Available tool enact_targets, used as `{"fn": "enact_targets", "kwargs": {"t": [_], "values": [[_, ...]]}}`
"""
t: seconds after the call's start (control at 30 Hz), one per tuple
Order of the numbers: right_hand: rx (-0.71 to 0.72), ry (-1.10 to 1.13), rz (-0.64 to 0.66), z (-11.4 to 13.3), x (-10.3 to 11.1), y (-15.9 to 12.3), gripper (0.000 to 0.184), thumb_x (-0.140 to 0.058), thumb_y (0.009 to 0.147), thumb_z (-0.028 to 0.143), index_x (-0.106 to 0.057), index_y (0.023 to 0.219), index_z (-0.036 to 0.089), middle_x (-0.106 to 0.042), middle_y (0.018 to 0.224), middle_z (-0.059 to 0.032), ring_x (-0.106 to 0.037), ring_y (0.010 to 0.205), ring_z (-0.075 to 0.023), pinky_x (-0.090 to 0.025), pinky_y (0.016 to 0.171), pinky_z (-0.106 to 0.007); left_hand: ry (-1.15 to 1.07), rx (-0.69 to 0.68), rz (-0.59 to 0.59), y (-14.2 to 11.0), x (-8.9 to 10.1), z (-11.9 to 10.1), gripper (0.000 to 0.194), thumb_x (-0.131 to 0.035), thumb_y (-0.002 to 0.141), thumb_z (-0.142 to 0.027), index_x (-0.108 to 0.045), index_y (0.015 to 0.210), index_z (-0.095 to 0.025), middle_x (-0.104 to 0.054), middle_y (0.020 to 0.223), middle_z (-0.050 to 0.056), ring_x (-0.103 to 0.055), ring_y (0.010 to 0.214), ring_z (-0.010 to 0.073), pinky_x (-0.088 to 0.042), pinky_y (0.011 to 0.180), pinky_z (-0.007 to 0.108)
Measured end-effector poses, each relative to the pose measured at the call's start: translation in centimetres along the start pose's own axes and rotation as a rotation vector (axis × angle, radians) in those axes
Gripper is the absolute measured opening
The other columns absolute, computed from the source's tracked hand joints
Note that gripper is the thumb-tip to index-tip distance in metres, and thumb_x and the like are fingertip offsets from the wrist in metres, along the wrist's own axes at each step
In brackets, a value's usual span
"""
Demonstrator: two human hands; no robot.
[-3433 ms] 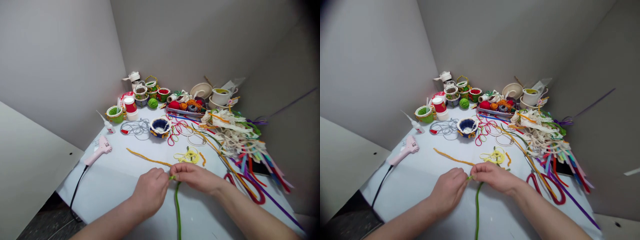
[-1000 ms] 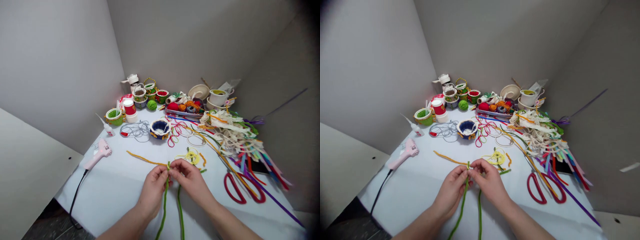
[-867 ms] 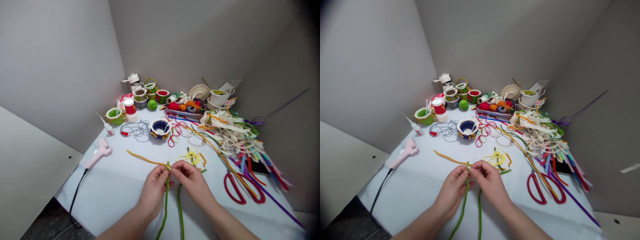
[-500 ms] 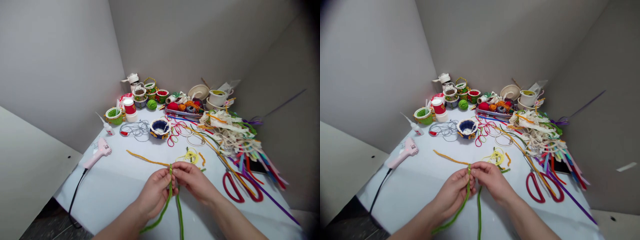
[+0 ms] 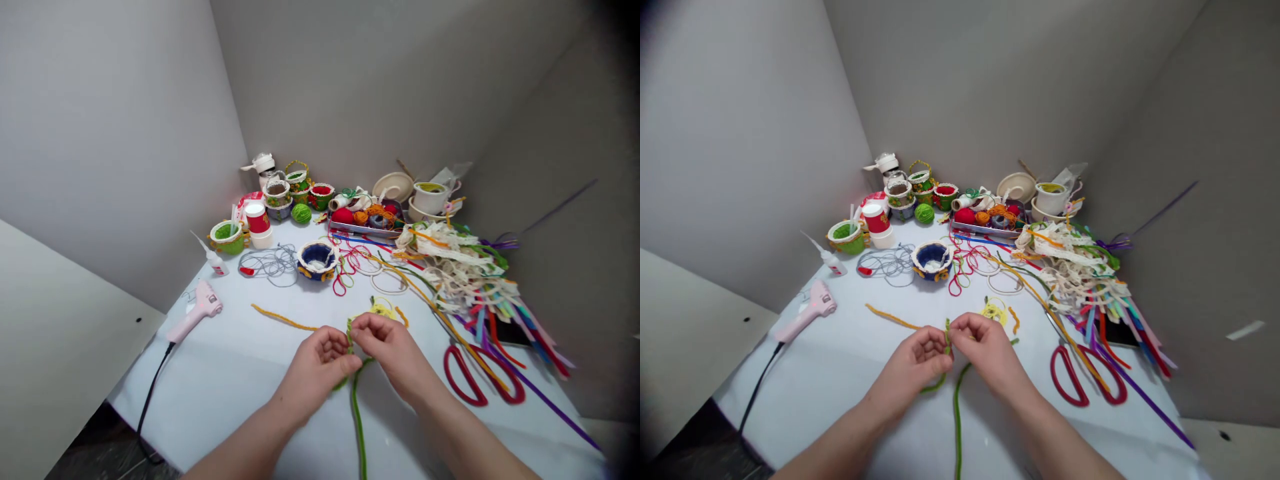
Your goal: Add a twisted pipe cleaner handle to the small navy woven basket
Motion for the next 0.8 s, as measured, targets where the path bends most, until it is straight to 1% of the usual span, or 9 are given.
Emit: {"fn": "enact_targets", "kwargs": {"t": [0.07, 0.13, 0.23, 0.33, 0.5, 0.67, 0.8], "values": [[0.008, -0.016, -0.02, 0.2, 0.0, -0.1, 0.014, -0.064, 0.076, 0.031, -0.062, 0.072, 0.017, -0.045, 0.056, 0.0058, -0.038, 0.055, -0.009, -0.03, 0.053, -0.023, 0.034, -0.015, -0.058, 0.3, -0.4, -0.2, 0.021, -0.074, 0.066, -0.02, -0.054, 0.072, -0.016, -0.053, 0.065, -0.003, -0.045, 0.061, 0.0081, -0.033, 0.059, 0.021], [0.015, 0.003, -0.022, 0.5, 0.1, -0.2, 0.016, -0.064, 0.076, 0.033, -0.063, 0.073, 0.017, -0.05, 0.06, 0.0043, -0.043, 0.058, -0.0101, -0.033, 0.056, -0.024, 0.041, -0.01, -0.114, 0.4, -0.8, -0.3, 0.018, -0.07, 0.068, -0.021, -0.053, 0.067, -0.016, -0.053, 0.058, -0.004, -0.043, 0.055, 0.0075, -0.03, 0.055, 0.022], [0.019, 0.03, -0.007, 0.7, 0.3, -0.5, 0.019, -0.065, 0.076, 0.036, -0.065, 0.076, 0.017, -0.059, 0.07, 0.0011, -0.05, 0.065, -0.0123, -0.039, 0.062, -0.025, 0.007, 0.009, -0.165, 0.4, -1.2, -0.2, 0.018, -0.069, 0.071, -0.025, -0.054, 0.067, -0.016, -0.056, 0.055, -0.003, -0.042, 0.051, 0.007, -0.027, 0.051, 0.021], [0.013, 0.009, -0.003, 0.8, 0.7, -0.7, 0.021, -0.066, 0.076, 0.039, -0.066, 0.079, 0.018, -0.06, 0.07, 0.0009, -0.05, 0.066, -0.0125, -0.039, 0.063, -0.025, -0.062, 0.034, -0.162, 0.1, -1.3, -0.1, 0.022, -0.07, 0.071, -0.029, -0.053, 0.067, -0.016, -0.058, 0.055, -0.002, -0.041, 0.048, 0.006, -0.025, 0.048, 0.021], [0.054, -0.036, -0.024, 1.5, 1.1, -0.8, 0.023, -0.063, 0.079, 0.041, -0.065, 0.076, 0.018, -0.057, 0.067, 0.0011, -0.048, 0.064, -0.0123, -0.038, 0.06, -0.025, -0.144, 0.11, -0.14, 0.0, -1.3, -0.1, 0.026, -0.072, 0.072, -0.035, -0.054, 0.071, -0.016, -0.059, 0.057, -0.002, -0.044, 0.047, 0.0054, -0.023, 0.047, 0.02], [0.068, -0.003, -0.073, 2.2, 1.1, -0.9, 0.023, -0.065, 0.077, 0.041, -0.066, 0.076, 0.018, -0.062, 0.072, -0.0017, -0.053, 0.068, -0.0147, -0.041, 0.064, -0.026, -0.192, 0.067, -0.152, 0.4, -1.4, -0.3, 0.028, -0.07, 0.074, -0.036, -0.058, 0.09, -0.017, -0.053, 0.055, -0.006, -0.036, 0.041, 0.0031, -0.023, 0.046, 0.02], [0.061, 0.025, -0.111, 2.1, 0.8, -0.9, 0.022, -0.066, 0.075, 0.041, -0.066, 0.074, 0.019, -0.063, 0.072, -0.0023, -0.054, 0.068, -0.016, -0.042, 0.065, -0.027, -0.173, 0.059, -0.184, 0.4, -1.5, -0.1, 0.024, -0.068, 0.077, -0.036, -0.058, 0.086, -0.016, -0.051, 0.054, -0.006, -0.036, 0.042, 0.0036, -0.023, 0.046, 0.02]]}}
Point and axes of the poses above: each hand's wrist, its own y-axis towards the middle knuckle, its own x-axis out of the back of the hand, z = x × y, the point moved 3 cm from there along y, towards the middle knuckle
